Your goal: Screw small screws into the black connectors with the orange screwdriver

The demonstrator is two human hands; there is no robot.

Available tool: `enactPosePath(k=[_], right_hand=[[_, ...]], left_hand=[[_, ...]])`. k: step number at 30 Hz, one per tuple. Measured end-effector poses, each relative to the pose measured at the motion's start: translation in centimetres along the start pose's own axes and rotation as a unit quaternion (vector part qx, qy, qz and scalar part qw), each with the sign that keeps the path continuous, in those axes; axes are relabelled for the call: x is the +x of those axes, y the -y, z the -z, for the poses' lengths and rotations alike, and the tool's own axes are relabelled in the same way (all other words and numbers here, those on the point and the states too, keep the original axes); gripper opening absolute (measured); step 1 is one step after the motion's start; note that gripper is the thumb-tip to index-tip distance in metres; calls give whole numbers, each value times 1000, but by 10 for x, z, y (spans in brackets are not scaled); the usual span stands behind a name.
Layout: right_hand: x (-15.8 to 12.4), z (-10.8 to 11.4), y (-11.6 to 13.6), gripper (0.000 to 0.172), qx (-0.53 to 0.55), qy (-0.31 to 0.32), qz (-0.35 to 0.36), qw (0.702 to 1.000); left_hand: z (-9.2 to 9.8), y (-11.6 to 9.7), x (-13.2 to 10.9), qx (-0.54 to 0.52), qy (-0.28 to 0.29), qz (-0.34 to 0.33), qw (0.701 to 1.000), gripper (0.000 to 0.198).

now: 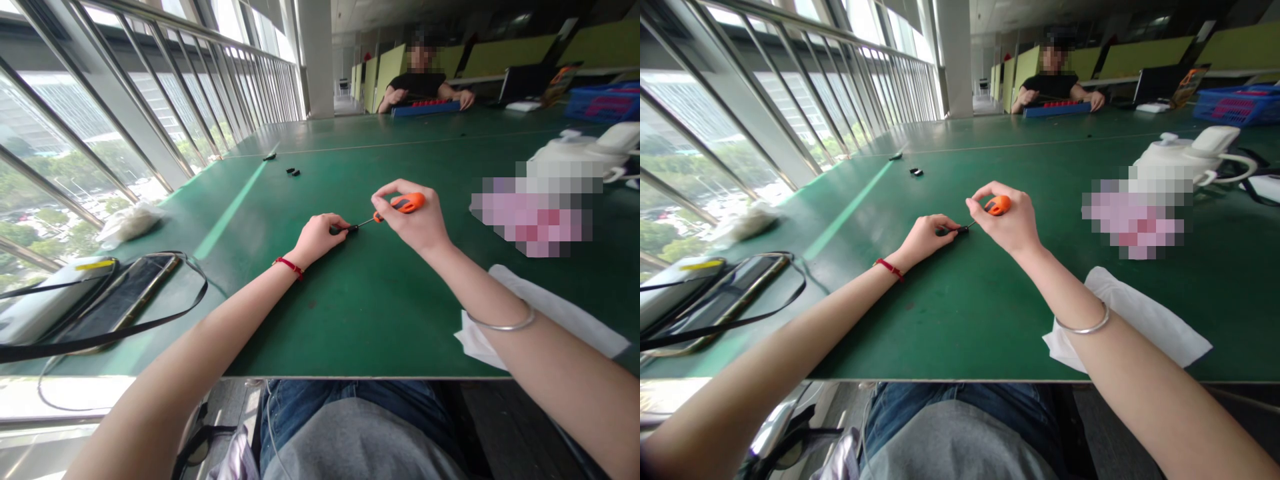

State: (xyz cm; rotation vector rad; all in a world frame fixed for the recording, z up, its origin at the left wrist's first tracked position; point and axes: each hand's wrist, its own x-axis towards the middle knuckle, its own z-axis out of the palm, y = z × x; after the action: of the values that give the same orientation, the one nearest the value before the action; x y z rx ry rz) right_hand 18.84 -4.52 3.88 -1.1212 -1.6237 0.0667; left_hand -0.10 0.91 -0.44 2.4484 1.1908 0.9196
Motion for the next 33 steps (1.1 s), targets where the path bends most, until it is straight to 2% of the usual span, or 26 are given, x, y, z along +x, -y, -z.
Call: enactPosePath(k=[2,5,6,10,12,16,17,18,22,23,26,28,33], right_hand=[[0,0,-1,20,12,-14,18,1000],[1,-1,-2,42,31,-38,43,998],[1,-1,-2,43,30,-37,38,998],[0,1,2,15,10,4,-1,1000],[0,0,2,10,17,9,10,1000],[0,-1,1,45,43,-14,28,999],[0,-2,1,48,41,-14,21,999],[0,-2,1,46,31,-12,11,999],[0,-1,1,17,-4,-1,-27,1000],[0,-1,1,16,1,-3,-25,1000],[0,-2,-1,38,29,-14,-12,999],[0,-2,-1,45,35,-19,-10,999],[0,-2,-1,13,8,-3,-27,1000]], left_hand=[[0,0,0,2,1,2,1000,21],[0,-1,0,2,4,6,1000,21],[0,-1,0,3,5,7,1000,21],[0,0,0,4,6,7,1000,21],[0,0,0,3,5,5,1000,21],[0,1,0,1,2,2,1000,21],[0,1,0,1,2,3,1000,21],[0,1,0,0,2,3,1000,21],[0,1,0,0,2,-2,1000,22],[0,1,0,1,2,-2,1000,22],[1,1,0,2,2,-1,1000,22],[1,0,0,3,4,1,1000,22],[1,0,0,-3,8,3,1000,22]])
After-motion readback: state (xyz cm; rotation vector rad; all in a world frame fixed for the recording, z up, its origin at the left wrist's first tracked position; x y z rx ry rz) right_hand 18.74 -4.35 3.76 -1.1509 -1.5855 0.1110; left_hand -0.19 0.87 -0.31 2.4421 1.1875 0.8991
